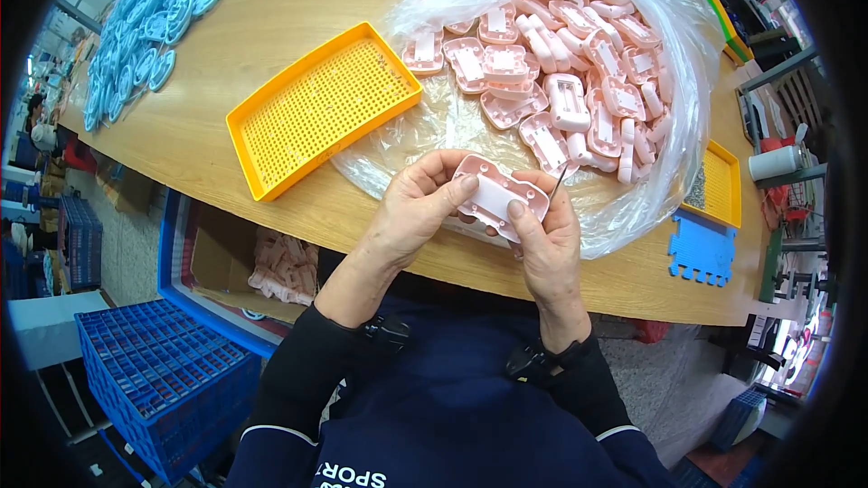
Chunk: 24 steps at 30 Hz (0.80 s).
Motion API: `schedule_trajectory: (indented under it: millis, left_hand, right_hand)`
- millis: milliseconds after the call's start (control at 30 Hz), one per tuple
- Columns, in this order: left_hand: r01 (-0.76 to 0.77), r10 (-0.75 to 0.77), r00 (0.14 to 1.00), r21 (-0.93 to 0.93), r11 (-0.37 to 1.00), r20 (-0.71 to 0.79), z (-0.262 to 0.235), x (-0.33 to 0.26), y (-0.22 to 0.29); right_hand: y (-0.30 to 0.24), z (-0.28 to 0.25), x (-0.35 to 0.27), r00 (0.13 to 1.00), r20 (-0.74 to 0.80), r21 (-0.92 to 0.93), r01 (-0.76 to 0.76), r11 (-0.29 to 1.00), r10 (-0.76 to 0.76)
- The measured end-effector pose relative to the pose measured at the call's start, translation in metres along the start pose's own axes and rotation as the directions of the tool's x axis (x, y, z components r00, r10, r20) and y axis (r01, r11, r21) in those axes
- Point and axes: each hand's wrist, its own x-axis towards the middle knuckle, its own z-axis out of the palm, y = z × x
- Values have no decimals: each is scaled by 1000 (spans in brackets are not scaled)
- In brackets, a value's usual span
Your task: Manually assembling small pink plastic housing components using a small probe tool to seat internal parts.
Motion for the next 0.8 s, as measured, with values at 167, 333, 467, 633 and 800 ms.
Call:
schedule_trajectory:
  millis: [167, 333, 467, 633, 800]
  left_hand:
    - [20, -18, 999, -51, 999, 36, 0, 5, 5]
    - [-27, 27, 1000, 50, 998, 6, -2, 11, 4]
    - [-43, 43, 999, 43, 998, -18, 4, 10, 3]
    - [-45, 45, 999, 28, 999, -4, 3, 9, 1]
    - [-74, 74, 997, 64, 995, -1, 2, 12, 1]
  right_hand:
    - [3, 2, 5, 999, 6, 6, 35, 999, -35]
    - [3, 4, 8, 999, 9, 27, 47, 999, -48]
    - [-2, 3, 10, 1000, -4, 25, 15, 1000, -15]
    - [2, 4, 15, 998, -10, 51, 61, 997, -60]
    - [2, 2, 14, 997, -16, -14, 77, 997, -77]
